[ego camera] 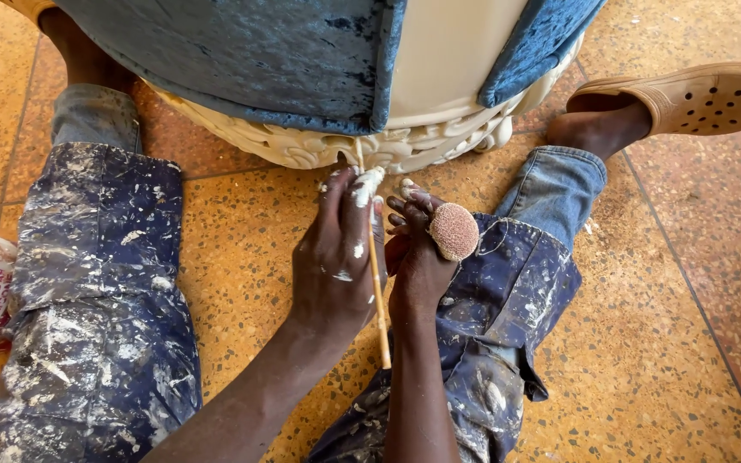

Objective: Detailing the carved base of a chair by applying white paste or filler into the crevices using fingers and a small stick.

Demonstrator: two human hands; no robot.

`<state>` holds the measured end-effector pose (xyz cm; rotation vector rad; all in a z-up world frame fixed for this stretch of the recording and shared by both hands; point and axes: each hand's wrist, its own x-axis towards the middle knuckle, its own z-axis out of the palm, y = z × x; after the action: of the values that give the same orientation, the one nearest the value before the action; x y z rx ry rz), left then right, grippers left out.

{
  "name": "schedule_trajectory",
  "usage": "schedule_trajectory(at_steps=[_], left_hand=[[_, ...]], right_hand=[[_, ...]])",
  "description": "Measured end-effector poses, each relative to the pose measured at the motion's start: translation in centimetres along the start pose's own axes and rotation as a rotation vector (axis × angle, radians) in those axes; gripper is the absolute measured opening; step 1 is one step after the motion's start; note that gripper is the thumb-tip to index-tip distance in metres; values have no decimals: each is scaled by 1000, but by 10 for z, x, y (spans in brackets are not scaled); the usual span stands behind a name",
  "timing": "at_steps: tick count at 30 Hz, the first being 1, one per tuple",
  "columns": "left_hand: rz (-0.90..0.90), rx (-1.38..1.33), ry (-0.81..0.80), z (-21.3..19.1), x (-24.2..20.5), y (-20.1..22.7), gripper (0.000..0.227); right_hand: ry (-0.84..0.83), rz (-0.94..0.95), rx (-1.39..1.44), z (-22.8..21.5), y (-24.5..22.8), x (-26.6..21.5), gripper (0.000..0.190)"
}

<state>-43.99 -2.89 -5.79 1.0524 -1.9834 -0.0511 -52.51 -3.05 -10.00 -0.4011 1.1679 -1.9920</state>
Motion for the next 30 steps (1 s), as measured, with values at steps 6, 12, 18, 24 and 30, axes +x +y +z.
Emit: schedule_trajectory(at_steps=[6, 12, 18, 24, 30], left_hand=[[0, -71, -18, 5, -9, -7, 36], [31, -23, -23, -1, -5, -10, 31], [8, -93, -34, -16, 0, -5, 29], [-74, -318, -58, -68, -28, -44, 15], [-229, 4, 61, -215, -51, -110, 14]], right_hand=[[60, -15, -91, -2, 4, -2, 24], [76, 43, -29, 5, 1, -2, 24], [80, 12, -55, -5, 11, -4, 24], [-50, -54, -134, -6, 7, -21, 23], [-271, 130, -37, 29, 25, -71, 20]])
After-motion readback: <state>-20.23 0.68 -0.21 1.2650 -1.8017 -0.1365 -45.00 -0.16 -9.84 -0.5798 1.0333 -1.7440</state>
